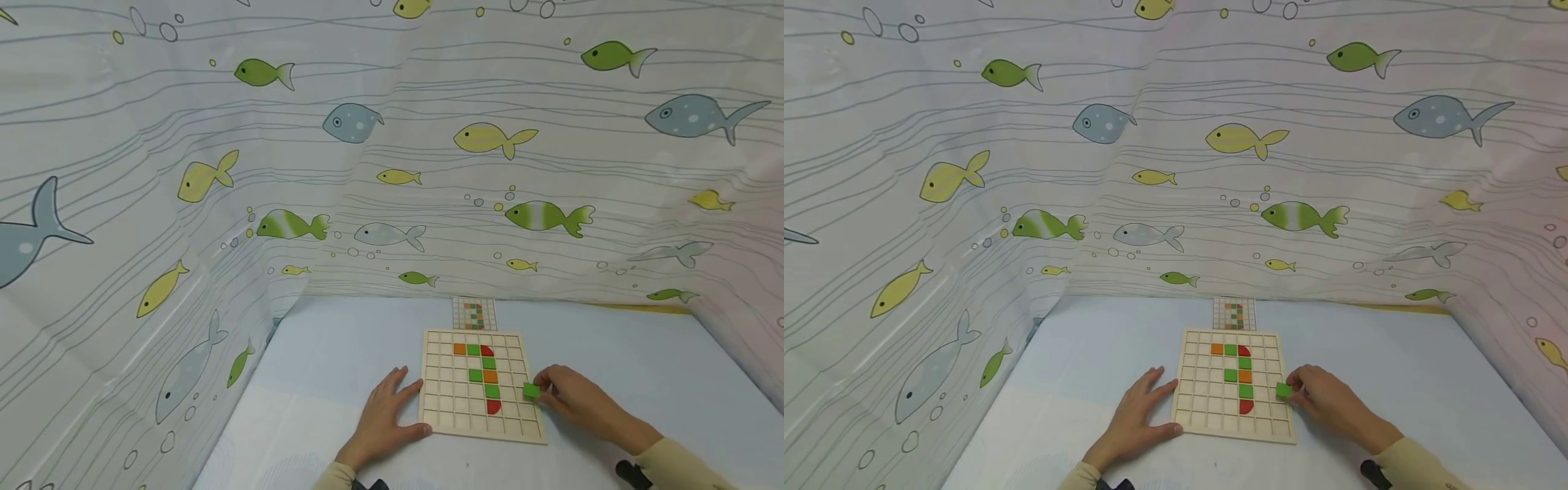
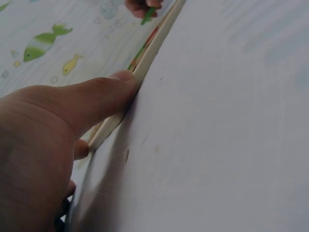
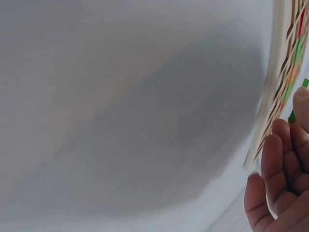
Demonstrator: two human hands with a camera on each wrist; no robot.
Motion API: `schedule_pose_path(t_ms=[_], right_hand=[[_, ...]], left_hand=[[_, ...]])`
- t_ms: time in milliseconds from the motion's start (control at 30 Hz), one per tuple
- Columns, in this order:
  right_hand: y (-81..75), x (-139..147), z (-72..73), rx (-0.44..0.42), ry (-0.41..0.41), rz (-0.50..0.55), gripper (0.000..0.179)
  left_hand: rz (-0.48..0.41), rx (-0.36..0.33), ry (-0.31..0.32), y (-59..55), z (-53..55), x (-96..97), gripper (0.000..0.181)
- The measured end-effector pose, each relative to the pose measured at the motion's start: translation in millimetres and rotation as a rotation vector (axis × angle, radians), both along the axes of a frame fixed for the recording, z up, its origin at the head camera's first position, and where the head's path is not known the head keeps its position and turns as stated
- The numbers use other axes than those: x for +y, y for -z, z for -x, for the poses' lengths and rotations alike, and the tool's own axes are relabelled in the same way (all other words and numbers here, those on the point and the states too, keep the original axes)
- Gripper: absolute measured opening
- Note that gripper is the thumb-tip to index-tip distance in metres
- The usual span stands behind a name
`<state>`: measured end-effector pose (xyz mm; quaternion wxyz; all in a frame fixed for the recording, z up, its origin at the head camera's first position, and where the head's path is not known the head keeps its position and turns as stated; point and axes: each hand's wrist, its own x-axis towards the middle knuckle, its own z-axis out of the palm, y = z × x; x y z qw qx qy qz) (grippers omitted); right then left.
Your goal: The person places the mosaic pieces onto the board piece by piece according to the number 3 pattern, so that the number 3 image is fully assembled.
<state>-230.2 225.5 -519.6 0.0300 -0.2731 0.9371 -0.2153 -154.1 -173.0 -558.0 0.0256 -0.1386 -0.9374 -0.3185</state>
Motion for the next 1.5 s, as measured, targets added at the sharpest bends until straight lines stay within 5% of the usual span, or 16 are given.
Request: schedule_pose_path(t_ms=[233,833,1200,1500], right_hand=[[-1.1,-23.1,-1.6,0.126,-0.071,0.02,0.02],[-0.3,-52.6,-2.4,0.197,-0.18,0.064,0.017],[2.2,-71.1,-5.9,0.092,-0.205,0.082,0.015],[8.4,-80.4,-7.9,0.108,-0.192,0.095,0.015]], left_hand=[[0.005,0.017,0.006,0.0,-0.1,-0.5,0.079],[0.014,-0.003,-0.009,2.1,-0.2,-2.1,0.08],[0.01,-0.005,-0.011,1.2,-0.5,-2.0,0.079],[0.0,0.013,-0.001,-0.6,-0.5,-0.6,0.079]])
